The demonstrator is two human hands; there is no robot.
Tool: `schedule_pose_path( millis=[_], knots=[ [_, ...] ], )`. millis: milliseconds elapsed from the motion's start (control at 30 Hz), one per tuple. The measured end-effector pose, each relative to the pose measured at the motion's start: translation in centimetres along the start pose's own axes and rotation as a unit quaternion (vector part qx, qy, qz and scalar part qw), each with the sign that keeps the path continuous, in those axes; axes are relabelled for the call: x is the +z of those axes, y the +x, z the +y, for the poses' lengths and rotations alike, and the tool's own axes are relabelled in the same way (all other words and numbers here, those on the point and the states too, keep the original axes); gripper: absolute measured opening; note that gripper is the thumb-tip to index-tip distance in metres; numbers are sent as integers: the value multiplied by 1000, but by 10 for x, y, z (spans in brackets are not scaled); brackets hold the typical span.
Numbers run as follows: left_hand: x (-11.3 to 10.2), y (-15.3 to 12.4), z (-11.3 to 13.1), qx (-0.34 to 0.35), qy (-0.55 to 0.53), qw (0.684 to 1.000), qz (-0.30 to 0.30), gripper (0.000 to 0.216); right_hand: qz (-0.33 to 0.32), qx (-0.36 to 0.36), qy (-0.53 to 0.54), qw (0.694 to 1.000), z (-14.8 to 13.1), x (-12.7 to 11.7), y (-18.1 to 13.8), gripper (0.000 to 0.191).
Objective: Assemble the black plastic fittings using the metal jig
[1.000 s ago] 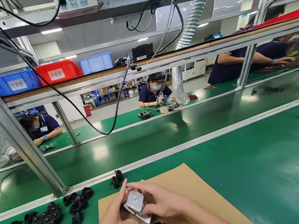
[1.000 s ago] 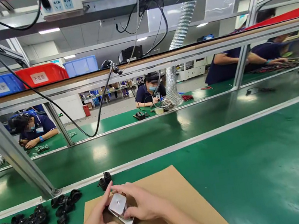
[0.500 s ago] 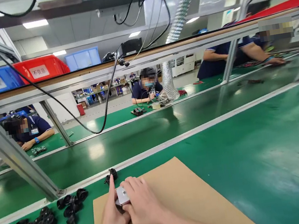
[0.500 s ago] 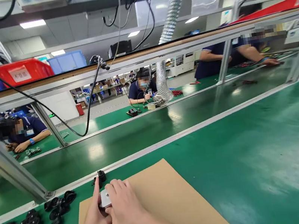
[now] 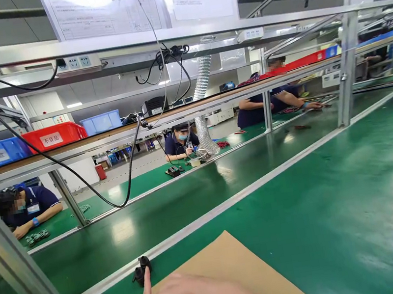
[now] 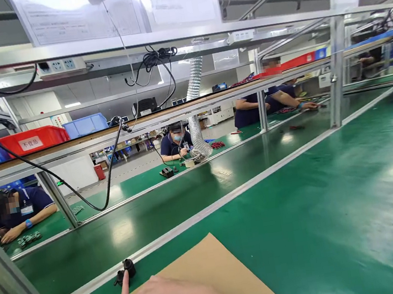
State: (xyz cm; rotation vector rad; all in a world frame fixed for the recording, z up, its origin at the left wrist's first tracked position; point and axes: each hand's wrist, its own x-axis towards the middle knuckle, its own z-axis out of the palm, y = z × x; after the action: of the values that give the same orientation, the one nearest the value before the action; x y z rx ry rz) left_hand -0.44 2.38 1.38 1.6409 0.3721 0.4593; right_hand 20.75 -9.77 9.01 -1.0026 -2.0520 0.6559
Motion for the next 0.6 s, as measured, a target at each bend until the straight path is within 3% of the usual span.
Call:
schedule_pose_path(
  millis=[100,267,467,600],
  knots=[
    [-1,-3,3,22,19,1000,-2,163,-1,21,10,1000,5,9,2,66],
    [7,-5,7,1,0,1000,-3,171,23,101,-57,993,5,21,0,67],
    [24,-11,11,-19,57,992,107,155,59,158,-111,979,-2,31,4,69],
    [29,-13,-1,0,107,981,163,148,66,161,-124,977,-3,33,6,68]
  ],
)
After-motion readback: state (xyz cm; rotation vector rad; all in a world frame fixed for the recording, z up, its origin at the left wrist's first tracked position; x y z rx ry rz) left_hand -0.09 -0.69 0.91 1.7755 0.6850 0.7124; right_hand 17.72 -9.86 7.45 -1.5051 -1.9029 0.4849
